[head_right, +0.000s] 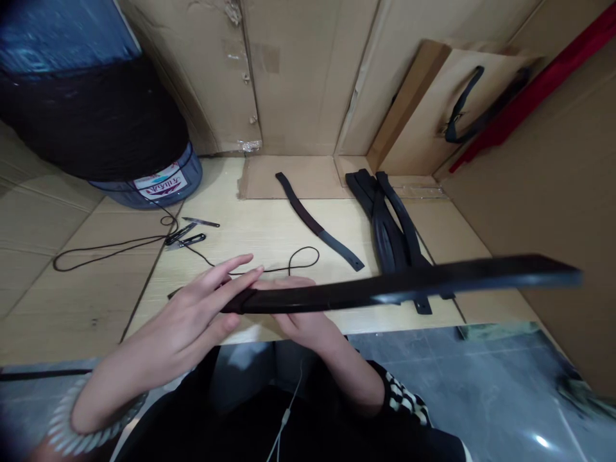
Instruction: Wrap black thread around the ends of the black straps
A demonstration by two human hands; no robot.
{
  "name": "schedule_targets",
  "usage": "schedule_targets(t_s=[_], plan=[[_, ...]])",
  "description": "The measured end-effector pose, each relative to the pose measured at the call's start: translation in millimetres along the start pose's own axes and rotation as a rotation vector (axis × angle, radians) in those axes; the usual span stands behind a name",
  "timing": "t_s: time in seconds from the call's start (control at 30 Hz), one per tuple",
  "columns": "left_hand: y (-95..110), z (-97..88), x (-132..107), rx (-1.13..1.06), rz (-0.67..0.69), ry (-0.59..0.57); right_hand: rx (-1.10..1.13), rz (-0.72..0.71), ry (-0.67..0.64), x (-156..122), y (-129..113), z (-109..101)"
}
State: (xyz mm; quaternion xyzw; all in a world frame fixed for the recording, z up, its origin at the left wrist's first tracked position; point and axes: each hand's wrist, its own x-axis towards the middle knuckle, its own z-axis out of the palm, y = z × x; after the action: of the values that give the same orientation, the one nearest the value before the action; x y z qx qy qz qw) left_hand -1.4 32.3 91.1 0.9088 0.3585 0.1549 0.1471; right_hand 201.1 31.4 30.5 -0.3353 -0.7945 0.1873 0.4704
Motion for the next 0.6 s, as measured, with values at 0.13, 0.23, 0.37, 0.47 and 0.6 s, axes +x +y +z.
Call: schedule_targets(t_s=[0.13,0.23,0.37,0.47,0.6], plan=[[-1,2.4,-3,-0.074,0.021,-0.020,0.001,-0.036,0.094,-3,2,5],[-4,7.3,-2,-0.118,0.058,0.066,0.008,-0.017,0.126,-4,3,9],[-5,20.5,1,-0.171,0.080,0.304,-0.028,0.053,0.178,-2,-1,14],[-5,29.7,4,-0.162,0.012,0.462,-0.041,0.082,0.172,0,-5,15],[-7,34.1,5,0.044,-0.090,0.630,-0.017,0.078,0.117,1,-13,13]])
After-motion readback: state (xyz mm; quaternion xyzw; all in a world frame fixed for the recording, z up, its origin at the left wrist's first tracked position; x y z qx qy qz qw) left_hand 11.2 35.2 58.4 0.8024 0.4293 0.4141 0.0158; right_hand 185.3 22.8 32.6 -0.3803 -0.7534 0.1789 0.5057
